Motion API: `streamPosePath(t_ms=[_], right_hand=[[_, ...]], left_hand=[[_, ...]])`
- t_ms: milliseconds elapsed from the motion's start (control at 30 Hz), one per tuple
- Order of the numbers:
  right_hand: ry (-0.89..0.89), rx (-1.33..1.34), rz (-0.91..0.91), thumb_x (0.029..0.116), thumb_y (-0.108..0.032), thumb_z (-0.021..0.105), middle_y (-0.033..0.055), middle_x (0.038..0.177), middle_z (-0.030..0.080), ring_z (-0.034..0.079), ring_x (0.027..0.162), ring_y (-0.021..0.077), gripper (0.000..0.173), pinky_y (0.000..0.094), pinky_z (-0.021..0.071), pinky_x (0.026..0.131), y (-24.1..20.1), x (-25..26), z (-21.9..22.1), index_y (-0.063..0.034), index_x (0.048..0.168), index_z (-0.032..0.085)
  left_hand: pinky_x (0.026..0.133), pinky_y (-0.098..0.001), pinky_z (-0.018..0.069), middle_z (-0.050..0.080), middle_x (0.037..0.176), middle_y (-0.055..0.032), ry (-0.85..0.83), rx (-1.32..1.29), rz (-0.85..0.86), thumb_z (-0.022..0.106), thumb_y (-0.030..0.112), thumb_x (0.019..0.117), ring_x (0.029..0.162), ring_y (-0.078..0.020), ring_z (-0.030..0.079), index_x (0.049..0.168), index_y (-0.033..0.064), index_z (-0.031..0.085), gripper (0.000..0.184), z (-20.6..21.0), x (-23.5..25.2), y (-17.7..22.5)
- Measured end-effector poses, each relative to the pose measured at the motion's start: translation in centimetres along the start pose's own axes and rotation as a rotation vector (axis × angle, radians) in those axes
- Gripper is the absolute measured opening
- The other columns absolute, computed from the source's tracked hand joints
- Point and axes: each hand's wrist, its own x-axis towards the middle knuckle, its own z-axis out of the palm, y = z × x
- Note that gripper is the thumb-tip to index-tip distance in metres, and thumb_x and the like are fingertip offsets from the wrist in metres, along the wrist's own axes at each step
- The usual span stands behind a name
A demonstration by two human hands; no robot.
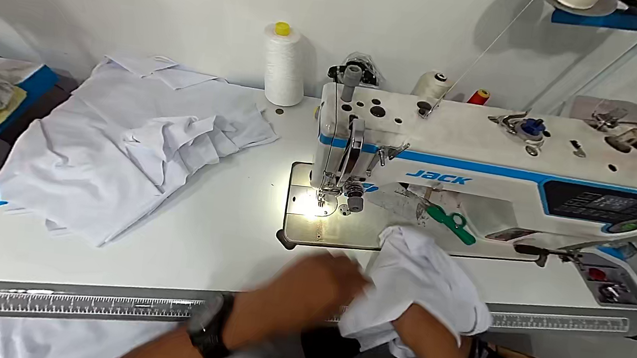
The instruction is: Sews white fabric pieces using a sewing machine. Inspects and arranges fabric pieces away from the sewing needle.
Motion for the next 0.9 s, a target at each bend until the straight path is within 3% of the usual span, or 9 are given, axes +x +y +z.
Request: streamPosePath(t_ms=[133,233,300,400,500,567,700,767,900], right_hand=[[-0.375,-0.054,-0.059,0.1022,-0.036,0.057,0.0278,0.124,0.066,0.061,0.122,0.0423,0.045,0.061,0.0428,0.104,-1.6,4.8,-3.2,0.004,0.121,0.068],[-0.367,-0.147,-0.125,0.0999,-0.043,0.056,0.0272,0.118,0.069,0.064,0.116,0.0431,0.049,0.0635,0.0461,0.099,-1.0,5.4,-2.7,0.0019,0.113,0.071],[-0.34,-0.156,-0.14,0.1004,-0.041,0.056,0.0285,0.114,0.07,0.066,0.113,0.0444,0.049,0.0635,0.047,0.097,-1.5,4.9,-3.2,0.0038,0.112,0.071],[-0.181,-0.121,-0.343,0.0955,-0.036,0.062,0.026,0.098,0.073,0.071,0.095,0.0434,0.04,0.0642,0.0531,0.082,-1.1,5.3,-2.1,0.0022,0.1,0.074],[-0.41,-0.119,-0.396,0.0989,-0.035,0.06,0.024,0.11,0.072,0.068,0.108,0.04,0.038,0.0619,0.0506,0.092,-3.6,6.7,-3.5,0.0002,0.107,0.073],[-0.558,-0.127,-0.391,0.1021,-0.031,0.057,0.0273,0.115,0.069,0.065,0.113,0.0429,0.037,0.0637,0.0469,0.095,-5.1,7.7,-4.5,0.0026,0.111,0.07],[-0.464,-0.137,-0.525,0.1006,-0.034,0.058,0.0246,0.107,0.072,0.069,0.106,0.041,0.037,0.0625,0.0513,0.088,-4.2,8.3,-3.8,-0.0001,0.104,0.072],[-0.538,-0.17,-0.507,0.1031,-0.033,0.054,0.0266,0.114,0.07,0.066,0.113,0.0422,0.039,0.0626,0.0485,0.093,-4.3,8.5,-4.5,0.0019,0.111,0.07],[-0.133,-0.156,-0.749,0.0917,-0.02,0.066,0.0202,0.084,0.073,0.074,0.082,0.0358,0.02,0.0551,0.0582,0.069,-3.1,7.2,-3.3,-0.002,0.086,0.073]], left_hand=[[0.057,-0.0459,0.0537,0.065,0.083,-0.0151,-0.029,0.424,-0.185,0.066,0.001,0.0911,0.068,-0.0325,0.066,0.13,0.0087,0.07,0.039,-1.9,1.5,-8.4],[0.049,-0.0427,0.0515,0.061,0.069,-0.0128,-0.055,0.527,-0.161,0.065,0.0,0.0903,0.059,-0.0306,0.065,0.101,0.0008,0.071,0.012,-1.2,2.9,-9.5],[0.047,-0.0387,0.049,0.058,0.066,-0.0104,-0.009,0.517,-0.018,0.062,0.0,0.0897,0.055,-0.0269,0.061,0.093,-0.0003,0.069,0.007,-0.9,2.3,-10.2],[0.056,-0.0429,0.0551,0.068,0.076,-0.0101,0.044,0.34,-0.024,0.059,0.003,0.0936,0.066,-0.027,0.069,0.102,0.0056,0.076,0.019,-2.0,0.0,-12.8],[0.06,-0.0422,0.0558,0.068,0.08,-0.0061,0.063,0.225,-0.058,0.055,0.014,0.0972,0.071,-0.0226,0.068,0.108,0.0119,0.079,0.026,-4.2,-2.2,-16.2],[0.077,-0.0388,0.0584,0.071,0.094,-0.0057,0.137,0.19,-0.054,0.055,0.021,0.0989,0.088,-0.0203,0.069,0.108,0.0111,0.078,0.027,-5.0,-3.3,-16.5],[0.107,-0.039,0.0492,0.066,0.134,-0.0054,0.064,0.148,0.035,0.05,0.029,0.1055,0.125,-0.0203,0.061,0.123,0.0129,0.073,0.033,-3.5,-3.4,-12.6],[0.106,-0.0362,0.0483,0.068,0.131,-0.0037,0.037,0.205,0.095,0.048,0.027,0.1054,0.122,-0.0191,0.062,0.124,0.0116,0.073,0.034,-2.5,-3.3,-12.2],[0.098,-0.0348,0.051,0.068,0.132,-0.0026,0.024,0.208,0.091,0.046,0.028,0.1056,0.118,-0.0185,0.064,0.116,0.0114,0.075,0.035,-2.1,-2.6,-11.7]])
